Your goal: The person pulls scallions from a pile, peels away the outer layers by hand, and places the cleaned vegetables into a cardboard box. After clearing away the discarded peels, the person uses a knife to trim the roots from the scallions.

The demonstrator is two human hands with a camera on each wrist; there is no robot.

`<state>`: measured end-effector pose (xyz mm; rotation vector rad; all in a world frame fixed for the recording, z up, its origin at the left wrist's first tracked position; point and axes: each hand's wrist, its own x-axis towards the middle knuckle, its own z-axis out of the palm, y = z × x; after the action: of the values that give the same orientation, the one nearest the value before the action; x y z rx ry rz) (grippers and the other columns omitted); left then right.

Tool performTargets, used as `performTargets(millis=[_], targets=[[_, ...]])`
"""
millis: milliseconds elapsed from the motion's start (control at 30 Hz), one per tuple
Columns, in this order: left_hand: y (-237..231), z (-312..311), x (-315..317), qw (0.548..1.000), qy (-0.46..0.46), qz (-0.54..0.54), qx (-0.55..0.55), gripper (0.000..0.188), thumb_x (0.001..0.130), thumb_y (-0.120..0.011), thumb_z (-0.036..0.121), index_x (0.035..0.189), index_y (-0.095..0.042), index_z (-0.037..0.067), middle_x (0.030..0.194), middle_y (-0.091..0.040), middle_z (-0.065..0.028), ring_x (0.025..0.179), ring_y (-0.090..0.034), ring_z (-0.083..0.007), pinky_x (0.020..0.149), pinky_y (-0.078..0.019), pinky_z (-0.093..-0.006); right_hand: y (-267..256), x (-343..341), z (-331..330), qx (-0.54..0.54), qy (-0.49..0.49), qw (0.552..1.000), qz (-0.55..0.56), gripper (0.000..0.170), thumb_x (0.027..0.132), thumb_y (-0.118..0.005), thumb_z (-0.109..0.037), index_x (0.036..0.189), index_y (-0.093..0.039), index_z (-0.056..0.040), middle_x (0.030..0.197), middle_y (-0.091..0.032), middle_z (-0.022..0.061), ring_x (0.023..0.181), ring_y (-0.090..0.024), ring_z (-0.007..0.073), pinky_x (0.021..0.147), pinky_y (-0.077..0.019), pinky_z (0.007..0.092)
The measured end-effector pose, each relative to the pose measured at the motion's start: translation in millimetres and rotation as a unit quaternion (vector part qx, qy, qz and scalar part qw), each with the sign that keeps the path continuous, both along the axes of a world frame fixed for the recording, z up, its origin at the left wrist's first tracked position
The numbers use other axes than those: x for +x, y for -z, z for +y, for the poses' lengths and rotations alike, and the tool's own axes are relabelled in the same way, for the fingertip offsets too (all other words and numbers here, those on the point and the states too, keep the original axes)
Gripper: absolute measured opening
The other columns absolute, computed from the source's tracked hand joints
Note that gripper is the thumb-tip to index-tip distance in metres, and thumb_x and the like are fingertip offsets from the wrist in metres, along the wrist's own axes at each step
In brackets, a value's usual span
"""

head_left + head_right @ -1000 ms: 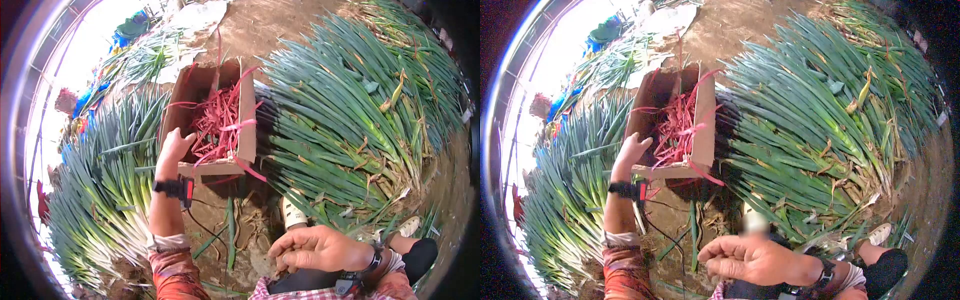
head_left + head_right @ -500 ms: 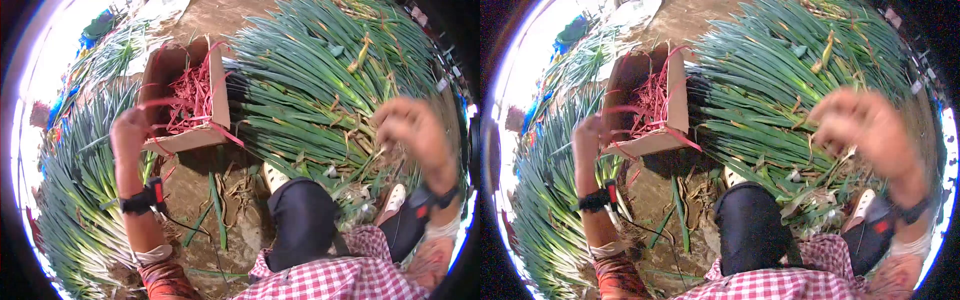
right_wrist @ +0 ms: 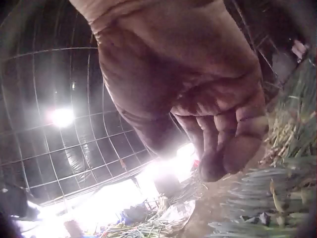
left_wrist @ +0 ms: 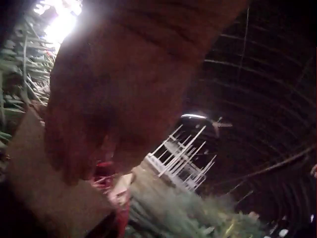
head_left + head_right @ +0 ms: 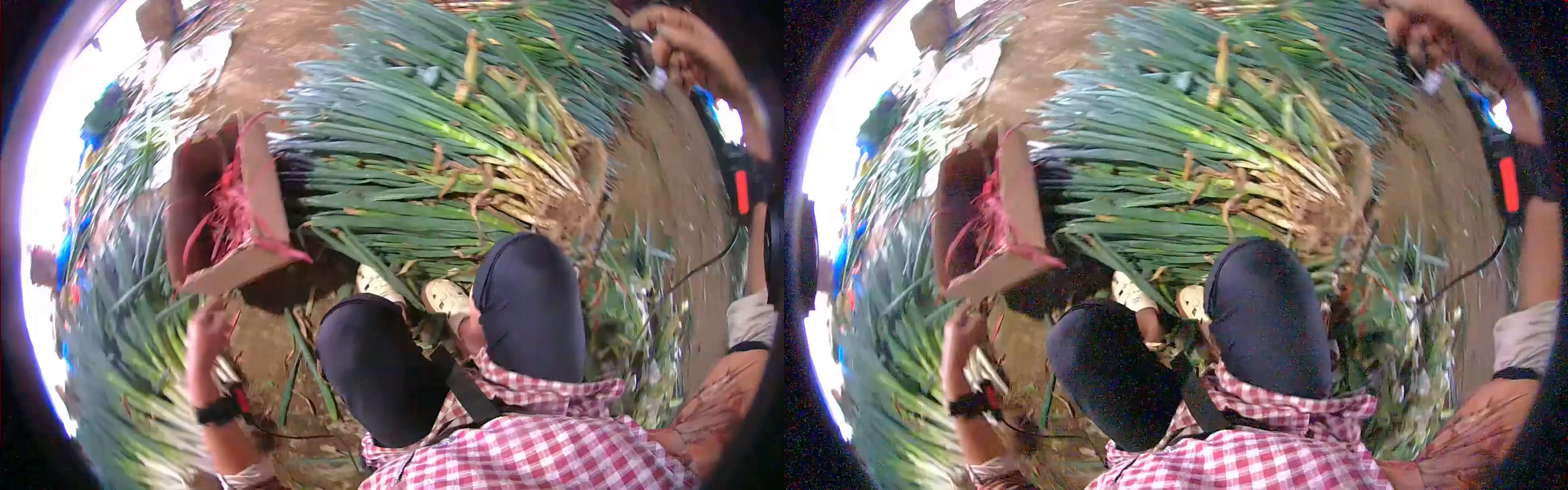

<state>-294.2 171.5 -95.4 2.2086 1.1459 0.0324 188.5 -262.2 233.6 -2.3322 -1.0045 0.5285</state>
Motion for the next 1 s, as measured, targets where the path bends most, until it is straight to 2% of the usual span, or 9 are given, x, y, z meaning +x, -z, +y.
performTargets(millis=[33,67,133,200,300,433,700,867,1000], targets=[[-3.9,-35.0,-14.5,0.989,-0.073,0.121,-0.040,0.012,0.081,-0.051,0.016,0.086,-0.055,0.006,0.072,-0.055,-0.0055,0.058,-0.052,-0.0118,0.051,-0.0413,-0.0263,17.3,-19.4,19.3,0.005,0.012,0.999,-0.045,0.036,0.081,-0.052,-0.040,0.092,-0.057,-0.0064,0.072,-0.056,-0.0012,0.053,-0.049,0.0040,0.043,-0.0365,0.0177],[31.7,-47.6,-56.9,0.930,-0.244,-0.056,-0.269,0.025,0.078,-0.052,0.018,0.100,-0.057,0.008,0.067,-0.056,-0.0031,0.057,-0.052,-0.0126,0.044,-0.0396,-0.0295,43.8,1.0,19.4,0.033,0.044,0.998,-0.033,0.035,0.080,-0.052,-0.042,0.084,-0.057,-0.0071,0.069,-0.055,-0.0009,0.053,-0.049,0.0051,0.041,-0.0370,0.0194],[65.1,-122.1,-111.9,0.960,0.142,0.225,0.089,0.014,0.076,-0.049,0.016,0.069,-0.054,0.005,0.059,-0.054,-0.0151,0.053,-0.054,-0.0273,0.048,-0.0423,-0.0373,105.2,25.3,43.5,-0.001,-0.014,0.999,0.036,0.032,0.080,-0.054,-0.039,0.087,-0.052,-0.0071,0.064,-0.053,-0.0013,0.047,-0.046,0.0058,0.040,-0.0364,0.0203],[93.8,-206.6,-187.9,0.971,0.072,0.192,-0.126,0.024,0.074,-0.054,0.026,0.080,-0.061,0.005,0.076,-0.059,-0.0184,0.068,-0.057,-0.0346,0.058,-0.0460,-0.0408,180.5,23.1,71.5,0.009,-0.021,0.999,0.044,0.029,0.080,-0.054,-0.037,0.071,-0.052,-0.0087,0.057,-0.051,0.0000,0.045,-0.048,0.0102,0.041,-0.0377,0.0237],[45.6,-329.8,-208.2,0.912,-0.058,0.271,-0.303,0.035,0.077,-0.053,0.036,0.089,-0.062,0.004,0.089,-0.060,-0.0184,0.081,-0.058,-0.0336,0.069,-0.0455,-0.0401,283.4,14.6,109.9,-0.093,-0.122,0.967,0.201,0.020,0.079,-0.055,-0.019,0.088,-0.055,-0.0018,0.067,-0.058,0.0061,0.052,-0.053,0.0118,0.047,-0.0441,0.0260],[158.0,-485.8,-283.1,0.881,0.004,0.249,-0.402,0.037,0.081,-0.048,0.034,0.096,-0.060,0.003,0.093,-0.061,-0.0173,0.083,-0.057,-0.0306,0.074,-0.0440,-0.0364,324.5,-40.4,130.2,-0.183,-0.167,0.918,0.309,0.021,0.078,-0.054,-0.015,0.092,-0.055,0.0007,0.071,-0.060,0.0088,0.054,-0.056,0.0147,0.047,-0.0464,0.0277],[189.4,-485.9,-206.8,0.877,-0.104,0.172,-0.437,0.034,0.081,-0.048,0.031,0.097,-0.059,0.003,0.095,-0.060,-0.0170,0.083,-0.057,-0.0301,0.074,-0.0440,-0.0364,391.9,-51.9,129.1,-0.234,-0.216,0.923,0.219,0.020,0.069,-0.061,-0.017,0.060,-0.056,-0.0005,0.055,-0.055,0.0036,0.050,-0.051,0.0106,0.048,-0.0431,0.0264],[199.0,-482.9,-226.3,0.859,-0.173,0.134,-0.463,0.032,0.081,-0.048,0.028,0.098,-0.059,0.003,0.095,-0.060,-0.0169,0.083,-0.056,-0.0297,0.074,-0.0440,-0.0365,442.1,-36.7,116.3,-0.316,-0.154,0.868,0.351,0.020,0.074,-0.060,-0.008,0.089,-0.057,0.0053,0.072,-0.061,0.0104,0.058,-0.059,0.0191,0.055,-0.0489,0.0316],[230.2,-476.6,-228.9,0.837,-0.177,0.104,-0.508,0.031,0.081,-0.048,0.026,0.099,-0.058,0.003,0.096,-0.060,-0.0168,0.083,-0.056,-0.0294,0.073,-0.0440,-0.0365,431.7,-68.1,140.5,-0.438,-0.183,0.858,0.198,0.038,0.081,-0.057,-0.026,0.108,-0.053,0.0011,0.088,-0.060,0.0121,0.078,-0.058,0.0201,0.067,-0.0462,0.0312]])
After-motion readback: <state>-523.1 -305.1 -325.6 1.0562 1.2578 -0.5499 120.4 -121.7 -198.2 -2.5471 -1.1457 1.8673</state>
